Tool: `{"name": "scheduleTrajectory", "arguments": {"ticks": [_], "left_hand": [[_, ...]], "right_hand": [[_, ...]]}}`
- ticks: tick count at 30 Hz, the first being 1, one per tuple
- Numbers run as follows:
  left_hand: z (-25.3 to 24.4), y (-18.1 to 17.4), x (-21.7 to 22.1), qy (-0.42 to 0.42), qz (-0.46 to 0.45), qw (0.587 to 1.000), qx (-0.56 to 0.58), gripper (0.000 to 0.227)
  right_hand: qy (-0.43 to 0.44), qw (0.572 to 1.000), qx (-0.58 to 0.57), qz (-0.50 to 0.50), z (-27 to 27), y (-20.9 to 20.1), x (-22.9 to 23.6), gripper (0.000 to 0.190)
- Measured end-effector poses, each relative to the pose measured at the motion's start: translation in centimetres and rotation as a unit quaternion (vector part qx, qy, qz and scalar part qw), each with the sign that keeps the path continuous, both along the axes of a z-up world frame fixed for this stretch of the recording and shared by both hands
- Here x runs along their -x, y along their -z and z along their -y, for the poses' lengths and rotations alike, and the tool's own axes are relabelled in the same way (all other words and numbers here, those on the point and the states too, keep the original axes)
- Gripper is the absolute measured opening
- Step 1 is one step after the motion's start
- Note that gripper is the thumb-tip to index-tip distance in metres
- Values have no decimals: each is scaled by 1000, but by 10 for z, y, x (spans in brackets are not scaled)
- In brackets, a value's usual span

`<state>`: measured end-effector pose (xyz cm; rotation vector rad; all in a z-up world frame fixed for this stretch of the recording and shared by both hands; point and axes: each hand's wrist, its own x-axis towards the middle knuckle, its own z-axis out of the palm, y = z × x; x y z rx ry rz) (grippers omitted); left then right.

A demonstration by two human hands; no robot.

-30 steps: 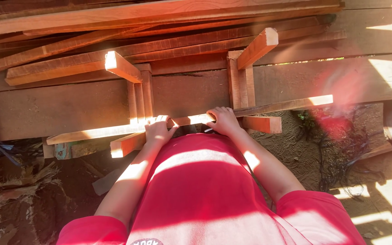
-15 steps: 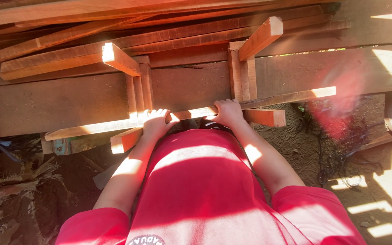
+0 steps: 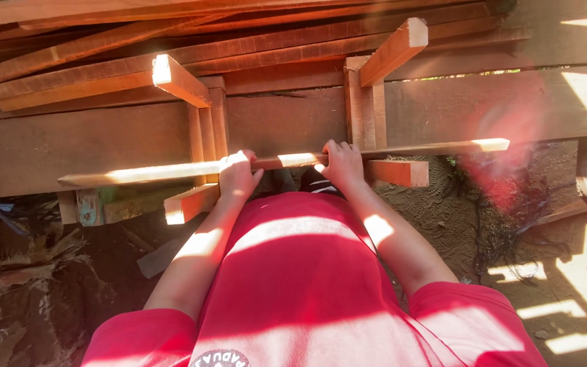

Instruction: Select wooden planks from a pile and arrange them neatly across two wooden supports.

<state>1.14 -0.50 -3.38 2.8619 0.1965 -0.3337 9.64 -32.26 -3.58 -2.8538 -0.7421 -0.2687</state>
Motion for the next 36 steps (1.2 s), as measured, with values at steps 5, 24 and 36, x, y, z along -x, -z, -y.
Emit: {"name": "scheduleTrajectory", "arguments": {"ticks": [5, 24, 36], "left_hand": [[10, -45, 21, 13, 119, 992, 31, 51], [14, -69, 6, 59, -119, 991, 33, 58], [-8, -28, 5, 170, -63, 983, 4, 54]], "right_hand": [[-3, 996, -80, -28, -11, -49, 19, 64], [5, 987, -20, -159, 0, -54, 4, 52], [8, 994, -31, -107, 6, -39, -3, 55]]}}
